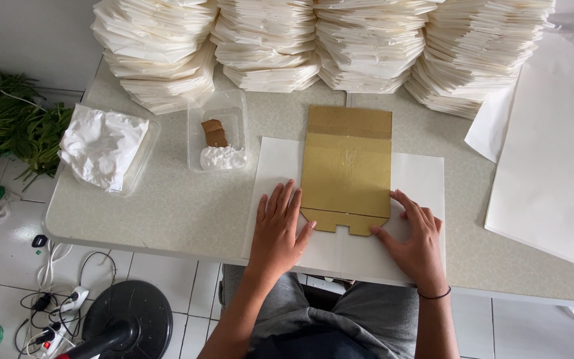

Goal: Folding white paper sheets around a rectangular template to create paper bags

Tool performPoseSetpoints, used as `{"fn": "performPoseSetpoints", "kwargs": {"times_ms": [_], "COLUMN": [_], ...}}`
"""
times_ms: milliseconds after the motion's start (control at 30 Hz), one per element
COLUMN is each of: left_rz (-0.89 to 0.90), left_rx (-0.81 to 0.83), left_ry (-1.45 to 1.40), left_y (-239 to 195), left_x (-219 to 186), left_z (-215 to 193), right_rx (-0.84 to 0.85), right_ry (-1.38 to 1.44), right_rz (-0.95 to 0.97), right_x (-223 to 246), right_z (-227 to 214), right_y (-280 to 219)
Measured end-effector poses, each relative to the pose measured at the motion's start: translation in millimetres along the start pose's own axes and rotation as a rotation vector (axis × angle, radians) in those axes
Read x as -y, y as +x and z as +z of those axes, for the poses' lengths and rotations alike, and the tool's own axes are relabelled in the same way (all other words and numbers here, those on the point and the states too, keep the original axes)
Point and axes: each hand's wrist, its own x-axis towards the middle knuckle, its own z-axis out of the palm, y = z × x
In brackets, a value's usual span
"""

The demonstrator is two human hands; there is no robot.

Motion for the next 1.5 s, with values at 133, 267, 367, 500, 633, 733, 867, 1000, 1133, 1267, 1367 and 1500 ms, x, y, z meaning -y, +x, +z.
{"fn": "performPoseSetpoints", "kwargs": {"times_ms": [133,267,367,500,633,733,867,1000,1133,1267,1367,1500], "left_rz": [-0.01,-0.007,-0.009,-0.01,-0.013,-0.002,-0.006,-0.005,-0.006,-0.005,-0.005,0.098], "left_rx": [0.01,0.0,0.001,0.003,-0.004,-0.007,-0.008,-0.006,-0.01,-0.01,-0.003,-0.149], "left_ry": [0.002,-0.006,0.003,0.011,-0.007,0.003,-0.001,-0.003,0.0,-0.002,-0.01,0.053], "left_y": [0.7,1.2,1.6,1.5,0.6,0.5,0.4,0.8,0.7,1.2,1.0,-3.6], "left_x": [0.2,0.7,1.0,1.9,-1.3,-0.9,-1.6,-0.7,-2.3,-3.7,-5.8,3.6], "left_z": [0.0,-0.3,-0.3,0.9,-1.1,-0.5,-2.2,-3.1,-4.8,-6.1,-9.0,4.7], "right_rx": [0.008,0.006,0.007,0.009,0.002,0.001,0.0,0.004,0.008,0.022,0.017,0.025], "right_ry": [-0.009,-0.003,-0.001,0.005,0.0,0.013,0.005,0.002,-0.004,0.0,0.001,-0.117], "right_rz": [0.005,0.025,0.032,0.022,0.019,0.013,0.018,0.037,0.04,0.054,0.053,-0.043], "right_x": [-1.9,0.2,3.2,3.6,-0.4,-0.7,-0.2,0.5,3.2,4.3,3.3,-4.9], "right_z": [0.9,0.0,-1.2,-1.9,0.1,0.0,0.1,0.1,-1.0,-2.7,-2.7,0.4], "right_y": [0.0,0.4,0.6,1.1,0.0,0.3,0.6,0.2,0.6,1.3,0.6,-1.2]}}
